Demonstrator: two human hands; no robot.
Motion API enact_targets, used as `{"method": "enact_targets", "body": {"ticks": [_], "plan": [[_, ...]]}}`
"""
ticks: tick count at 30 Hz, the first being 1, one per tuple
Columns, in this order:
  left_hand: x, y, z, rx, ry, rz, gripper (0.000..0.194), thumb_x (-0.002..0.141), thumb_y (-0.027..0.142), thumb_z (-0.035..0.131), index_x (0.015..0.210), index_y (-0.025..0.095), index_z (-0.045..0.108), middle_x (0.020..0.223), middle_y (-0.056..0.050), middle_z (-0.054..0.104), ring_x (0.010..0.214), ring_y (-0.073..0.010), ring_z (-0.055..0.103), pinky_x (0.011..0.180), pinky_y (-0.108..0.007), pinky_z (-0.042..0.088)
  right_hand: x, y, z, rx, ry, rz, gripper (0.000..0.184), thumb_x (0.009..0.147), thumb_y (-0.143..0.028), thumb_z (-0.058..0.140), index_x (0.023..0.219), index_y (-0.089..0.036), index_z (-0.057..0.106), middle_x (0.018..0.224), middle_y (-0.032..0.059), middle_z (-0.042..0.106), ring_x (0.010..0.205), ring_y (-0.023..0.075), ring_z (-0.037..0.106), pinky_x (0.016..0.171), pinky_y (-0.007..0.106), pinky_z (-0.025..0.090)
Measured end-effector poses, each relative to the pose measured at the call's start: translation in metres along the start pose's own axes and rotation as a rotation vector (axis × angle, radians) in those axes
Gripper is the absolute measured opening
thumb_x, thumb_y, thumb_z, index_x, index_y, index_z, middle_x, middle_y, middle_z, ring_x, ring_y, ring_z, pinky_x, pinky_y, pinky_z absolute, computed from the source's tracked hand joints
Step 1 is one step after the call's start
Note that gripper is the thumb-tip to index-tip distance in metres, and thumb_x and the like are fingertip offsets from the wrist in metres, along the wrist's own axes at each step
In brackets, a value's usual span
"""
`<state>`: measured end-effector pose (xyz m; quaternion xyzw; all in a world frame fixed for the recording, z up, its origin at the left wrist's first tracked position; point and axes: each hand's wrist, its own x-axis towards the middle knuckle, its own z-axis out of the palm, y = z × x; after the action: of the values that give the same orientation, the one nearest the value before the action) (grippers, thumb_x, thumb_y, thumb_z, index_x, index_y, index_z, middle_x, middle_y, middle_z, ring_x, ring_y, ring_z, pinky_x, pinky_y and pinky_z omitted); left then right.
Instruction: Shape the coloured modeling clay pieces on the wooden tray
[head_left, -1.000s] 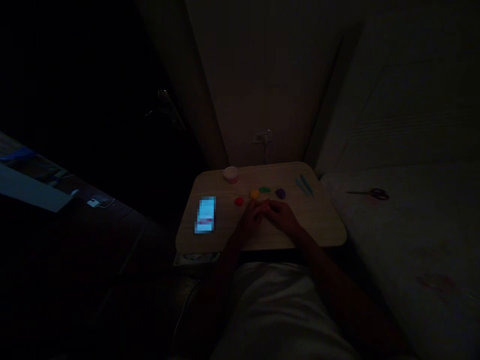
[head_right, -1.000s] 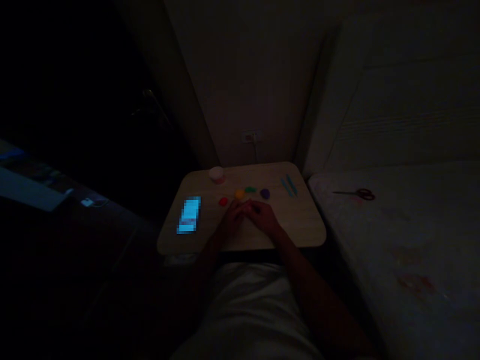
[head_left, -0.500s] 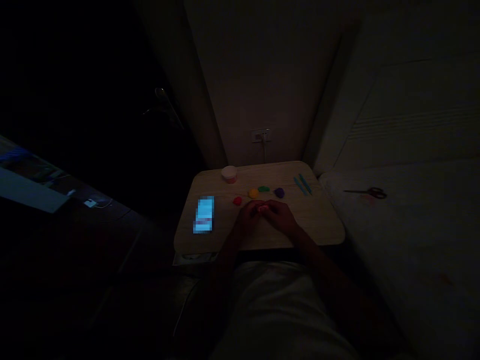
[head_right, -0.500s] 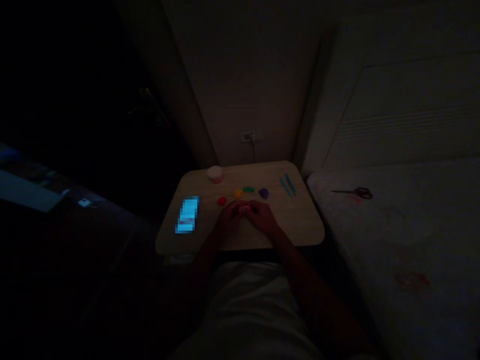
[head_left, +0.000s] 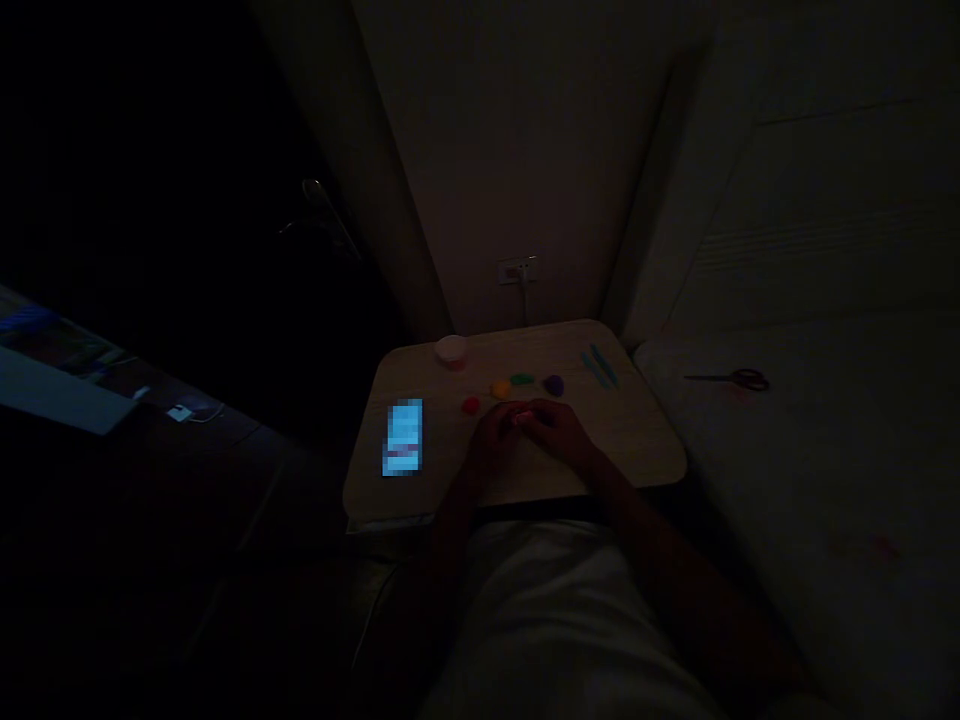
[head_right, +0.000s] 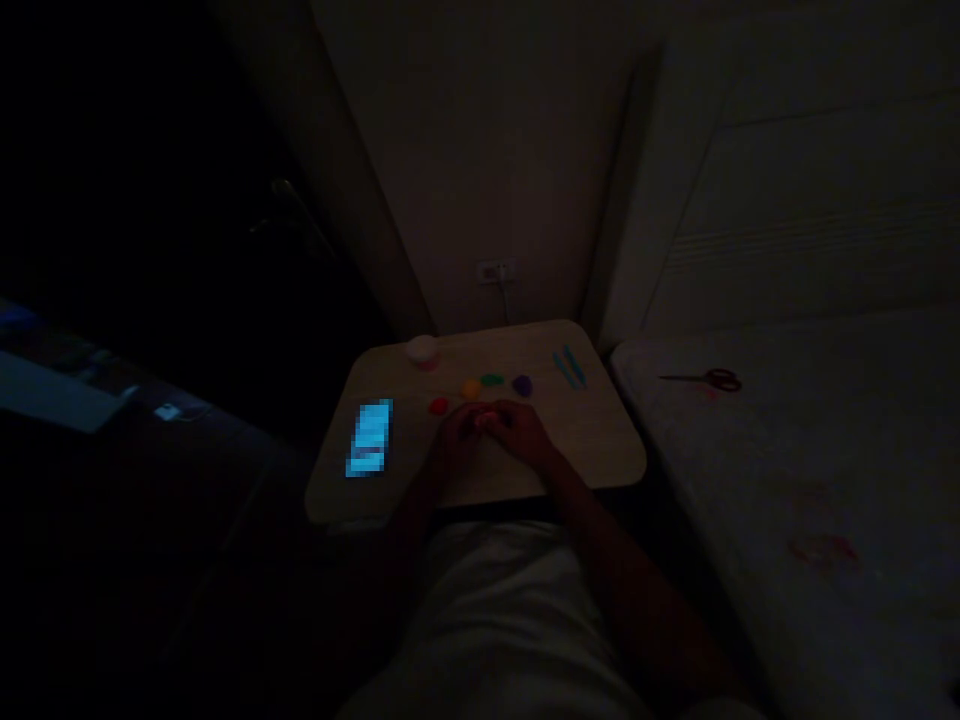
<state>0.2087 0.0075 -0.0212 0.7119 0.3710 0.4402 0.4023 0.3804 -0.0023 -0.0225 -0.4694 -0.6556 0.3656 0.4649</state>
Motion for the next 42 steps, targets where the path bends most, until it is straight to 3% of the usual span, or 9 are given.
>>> {"method": "enact_targets", "body": {"ticks": [7,12,16,20,26,32,37,42], "plan": [[0.003,-0.005,-0.003,-0.007,-0.017,0.010,0.029,0.092,0.033,0.065,0.117,0.018,0.069,0.117,-0.011,0.073,0.108,-0.0236,0.068,0.097,-0.036,0.053,0.003,0.004,0.004,0.056,0.028,0.026,0.029,0.088,-0.046,0.066,0.094,-0.020,0.076,0.088,0.0034,0.077,0.080,0.0206,0.069,0.073,0.031,0.053],[0.003,-0.004,-0.005,0.071,0.056,0.037,0.023,0.092,0.032,0.067,0.108,0.018,0.074,0.107,-0.008,0.075,0.100,-0.0223,0.069,0.092,-0.035,0.054,0.003,0.007,0.006,0.180,0.110,0.036,0.030,0.085,-0.047,0.071,0.097,-0.020,0.073,0.092,0.0057,0.076,0.082,0.0219,0.070,0.075,0.034,0.055],[0.003,0.001,-0.007,0.104,0.058,0.070,0.018,0.093,0.028,0.065,0.104,0.020,0.077,0.101,-0.006,0.076,0.094,-0.0208,0.069,0.090,-0.035,0.054,0.003,0.005,0.006,0.140,0.084,0.045,0.034,0.091,-0.051,0.062,0.093,-0.019,0.073,0.084,0.0048,0.075,0.075,0.0199,0.067,0.071,0.032,0.054],[0.001,0.000,-0.007,0.116,0.114,0.027,0.014,0.087,0.030,0.073,0.093,0.018,0.077,0.089,-0.005,0.074,0.083,-0.0191,0.068,0.080,-0.032,0.055,0.003,0.003,0.006,0.163,0.034,0.068,0.036,0.092,-0.050,0.058,0.093,-0.018,0.076,0.082,0.0053,0.076,0.071,0.0197,0.067,0.066,0.030,0.052],[0.000,0.000,-0.004,0.071,0.070,0.009,0.030,0.081,0.025,0.077,0.111,0.018,0.074,0.103,-0.007,0.075,0.091,-0.0203,0.069,0.082,-0.032,0.055,0.003,0.004,0.003,0.061,-0.002,0.005,0.030,0.089,-0.045,0.064,0.092,-0.019,0.078,0.087,0.0056,0.078,0.078,0.0217,0.070,0.073,0.031,0.052],[0.000,0.005,-0.005,0.249,0.080,0.029,0.009,0.086,0.020,0.071,0.090,0.017,0.078,0.083,-0.004,0.073,0.078,-0.0175,0.066,0.074,-0.029,0.051,0.001,0.002,0.003,-0.053,0.029,0.022,0.029,0.089,-0.042,0.064,0.079,-0.018,0.074,0.072,0.0040,0.073,0.068,0.0188,0.065,0.064,0.028,0.046],[-0.001,0.004,-0.006,0.291,0.153,-0.003,0.011,0.085,0.020,0.070,0.075,0.016,0.073,0.075,-0.003,0.072,0.071,-0.0162,0.063,0.070,-0.028,0.048,-0.002,-0.003,0.004,-0.063,0.022,0.004,0.041,0.099,-0.041,0.046,0.080,-0.017,0.074,0.073,0.0049,0.073,0.067,0.0175,0.064,0.065,0.028,0.046],[-0.003,0.001,-0.004,0.439,0.169,0.028,0.018,0.086,0.017,0.066,0.068,0.017,0.062,0.071,-0.001,0.064,0.068,-0.0156,0.058,0.066,-0.028,0.044,-0.004,-0.006,0.009,-0.028,0.076,0.079,0.031,0.082,-0.044,0.073,0.099,-0.018,0.075,0.082,0.0049,0.077,0.072,0.0193,0.068,0.065,0.027,0.050]]}}
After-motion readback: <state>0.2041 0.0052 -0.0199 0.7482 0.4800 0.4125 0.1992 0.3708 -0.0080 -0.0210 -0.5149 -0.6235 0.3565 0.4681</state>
